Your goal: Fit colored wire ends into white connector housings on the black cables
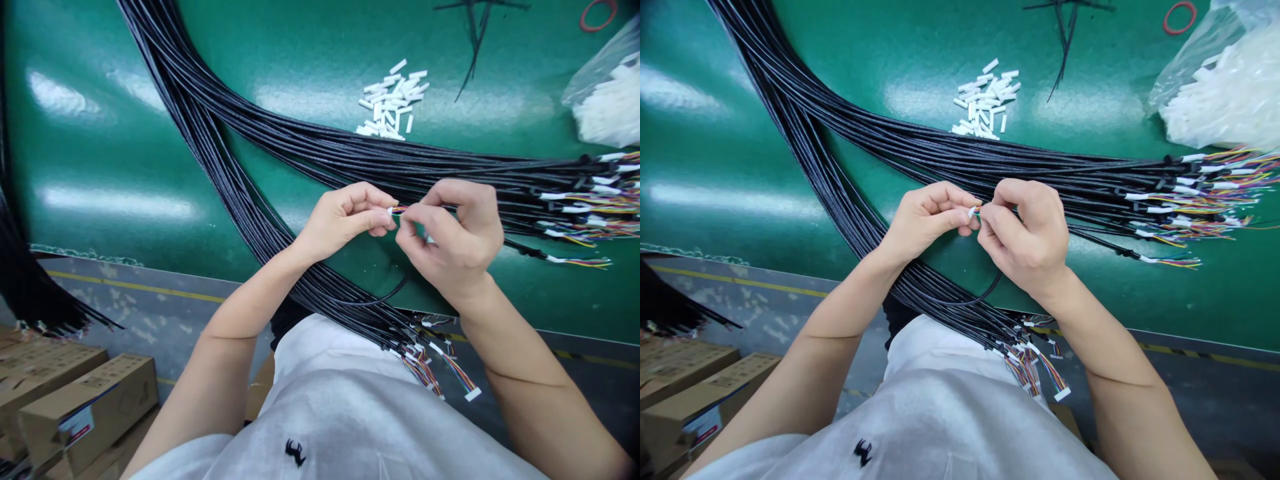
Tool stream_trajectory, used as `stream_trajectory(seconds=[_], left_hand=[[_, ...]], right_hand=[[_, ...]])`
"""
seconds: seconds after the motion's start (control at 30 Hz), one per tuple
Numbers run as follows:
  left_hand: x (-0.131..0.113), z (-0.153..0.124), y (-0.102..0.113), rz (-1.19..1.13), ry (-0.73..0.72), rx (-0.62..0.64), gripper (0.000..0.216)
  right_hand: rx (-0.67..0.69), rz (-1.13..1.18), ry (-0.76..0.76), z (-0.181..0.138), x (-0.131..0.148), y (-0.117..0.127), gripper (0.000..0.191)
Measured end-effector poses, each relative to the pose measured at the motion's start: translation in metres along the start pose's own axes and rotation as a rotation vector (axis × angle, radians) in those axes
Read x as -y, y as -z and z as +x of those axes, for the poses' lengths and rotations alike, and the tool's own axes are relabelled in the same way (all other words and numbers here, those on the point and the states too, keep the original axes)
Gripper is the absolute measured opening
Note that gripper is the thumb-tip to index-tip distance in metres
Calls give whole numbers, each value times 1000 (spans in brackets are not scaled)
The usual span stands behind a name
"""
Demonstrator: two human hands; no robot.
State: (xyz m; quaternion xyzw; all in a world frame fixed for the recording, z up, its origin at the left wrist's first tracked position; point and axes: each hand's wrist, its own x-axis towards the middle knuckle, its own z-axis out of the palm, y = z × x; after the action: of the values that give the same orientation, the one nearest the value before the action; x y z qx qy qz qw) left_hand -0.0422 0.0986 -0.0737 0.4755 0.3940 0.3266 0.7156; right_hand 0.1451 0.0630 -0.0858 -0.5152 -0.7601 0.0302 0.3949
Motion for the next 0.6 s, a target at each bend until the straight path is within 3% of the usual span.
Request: stream_trajectory(seconds=[0.27,0.6], left_hand=[[-1,1,3,-39,29,0,41],[-2,0,3,-27,103,-54,40]], right_hand=[[59,-114,1,-1,-1,-2,17],[-86,-8,161,3,1,0,12]])
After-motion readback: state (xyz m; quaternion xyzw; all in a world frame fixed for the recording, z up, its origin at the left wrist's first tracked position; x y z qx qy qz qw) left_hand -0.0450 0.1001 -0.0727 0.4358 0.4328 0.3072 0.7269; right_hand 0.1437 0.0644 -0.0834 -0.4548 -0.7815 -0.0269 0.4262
